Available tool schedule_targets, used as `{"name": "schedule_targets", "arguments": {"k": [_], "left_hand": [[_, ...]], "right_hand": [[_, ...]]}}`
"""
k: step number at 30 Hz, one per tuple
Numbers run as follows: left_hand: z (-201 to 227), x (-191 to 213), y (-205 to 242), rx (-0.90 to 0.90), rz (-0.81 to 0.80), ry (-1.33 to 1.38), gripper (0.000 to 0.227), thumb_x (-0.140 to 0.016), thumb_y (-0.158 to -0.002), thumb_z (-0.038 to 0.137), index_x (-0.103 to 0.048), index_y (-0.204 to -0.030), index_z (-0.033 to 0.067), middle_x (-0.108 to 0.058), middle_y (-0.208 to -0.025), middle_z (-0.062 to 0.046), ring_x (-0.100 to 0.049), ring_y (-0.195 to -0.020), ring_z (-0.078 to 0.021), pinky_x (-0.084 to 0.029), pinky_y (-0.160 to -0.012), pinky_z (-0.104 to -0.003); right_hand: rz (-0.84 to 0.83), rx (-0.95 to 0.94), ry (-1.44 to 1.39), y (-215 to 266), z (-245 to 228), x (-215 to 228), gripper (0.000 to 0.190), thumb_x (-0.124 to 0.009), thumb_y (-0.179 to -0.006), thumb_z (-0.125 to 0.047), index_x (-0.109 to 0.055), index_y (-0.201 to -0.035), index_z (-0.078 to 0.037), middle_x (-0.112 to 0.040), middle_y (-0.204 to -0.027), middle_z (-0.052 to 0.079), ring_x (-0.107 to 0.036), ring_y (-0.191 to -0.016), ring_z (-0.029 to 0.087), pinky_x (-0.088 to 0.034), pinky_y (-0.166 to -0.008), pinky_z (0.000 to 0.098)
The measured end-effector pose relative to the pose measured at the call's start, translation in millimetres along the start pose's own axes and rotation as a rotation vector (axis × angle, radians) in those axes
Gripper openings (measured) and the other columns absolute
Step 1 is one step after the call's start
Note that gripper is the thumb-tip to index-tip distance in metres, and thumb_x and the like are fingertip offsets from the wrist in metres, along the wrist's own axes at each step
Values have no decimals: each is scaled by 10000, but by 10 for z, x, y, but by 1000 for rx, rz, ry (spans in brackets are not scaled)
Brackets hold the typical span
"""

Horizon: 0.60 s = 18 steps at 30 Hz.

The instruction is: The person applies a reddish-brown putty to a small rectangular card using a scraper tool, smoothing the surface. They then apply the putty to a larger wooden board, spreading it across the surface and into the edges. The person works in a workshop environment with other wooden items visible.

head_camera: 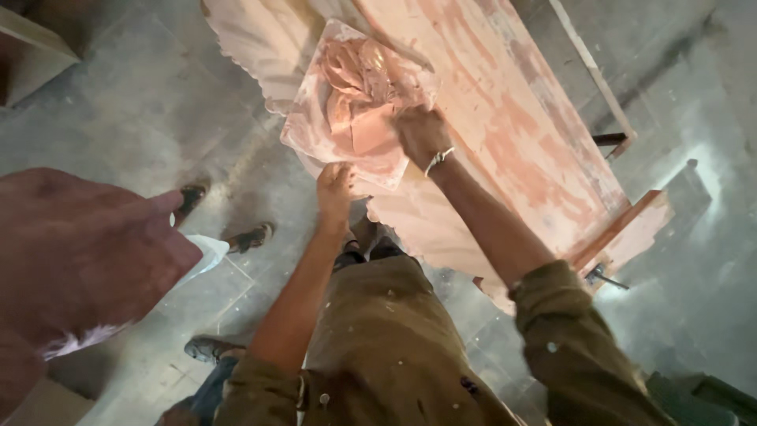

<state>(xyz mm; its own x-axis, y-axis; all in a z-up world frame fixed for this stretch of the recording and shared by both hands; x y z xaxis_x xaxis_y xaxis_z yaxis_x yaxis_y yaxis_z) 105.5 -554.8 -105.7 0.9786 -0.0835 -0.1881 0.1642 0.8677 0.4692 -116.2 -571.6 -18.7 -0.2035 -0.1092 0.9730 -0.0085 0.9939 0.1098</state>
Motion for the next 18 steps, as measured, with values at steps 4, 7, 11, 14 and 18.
{"name": "schedule_targets", "arguments": {"k": [4, 7, 11, 14, 18], "left_hand": [[164, 118, 75, -45, 66, 10, 358, -630, -996, 179, -544, -669, 62, -483, -613, 38, -401, -560, -79, -321, -513, -304], [308, 207, 119, -184, 2, -87, 373, -592, -1007, 153, -422, -680, 96, -397, -653, 42, -342, -612, -77, -270, -543, -310], [368, 265, 30, -270, -80, -232, 374, -559, -996, 169, -487, -634, 104, -493, -621, 15, -425, -584, -92, -331, -549, -287], [283, 323, -67, -12, -38, -14, 93, -619, -956, 139, -589, -887, 84, -638, -827, -22, -613, -722, -122, -511, -655, -260], [424, 164, -26, 83, -62, 20, 319, -650, -878, 66, -539, -1175, 100, -665, -1018, -59, -662, -845, -168, -525, -719, -277]], "right_hand": [[-106, -39, 113, -64, -135, -474, 399, -640, -895, -96, -697, -1282, -178, -689, -1195, 76, -597, -1137, 284, -453, -866, 481], [43, 254, -121, -23, -555, -459, 248, -649, -818, -148, -722, -1043, -224, -716, -1157, -11, -626, -1166, 206, -455, -897, 476], [68, 161, 50, -435, -629, -452, 195, -583, -942, -212, -726, -1075, -199, -731, -1055, 28, -691, -1039, 248, -506, -820, 466], [-97, 114, -31, -369, -685, -657, 321, -566, -976, -180, -665, -1280, -208, -740, -1030, 34, -699, -982, 251, -532, -846, 464], [130, 147, 11, -309, -654, -501, 397, -608, -896, -213, -632, -1291, -235, -688, -1145, 35, -652, -1133, 261, -547, -880, 447]]}}
Point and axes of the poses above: each hand's wrist, its own y-axis away from the middle knuckle, its own x-axis out of the back of the hand, z = x × y, the point moved 9 cm from there along -y, towards the middle knuckle
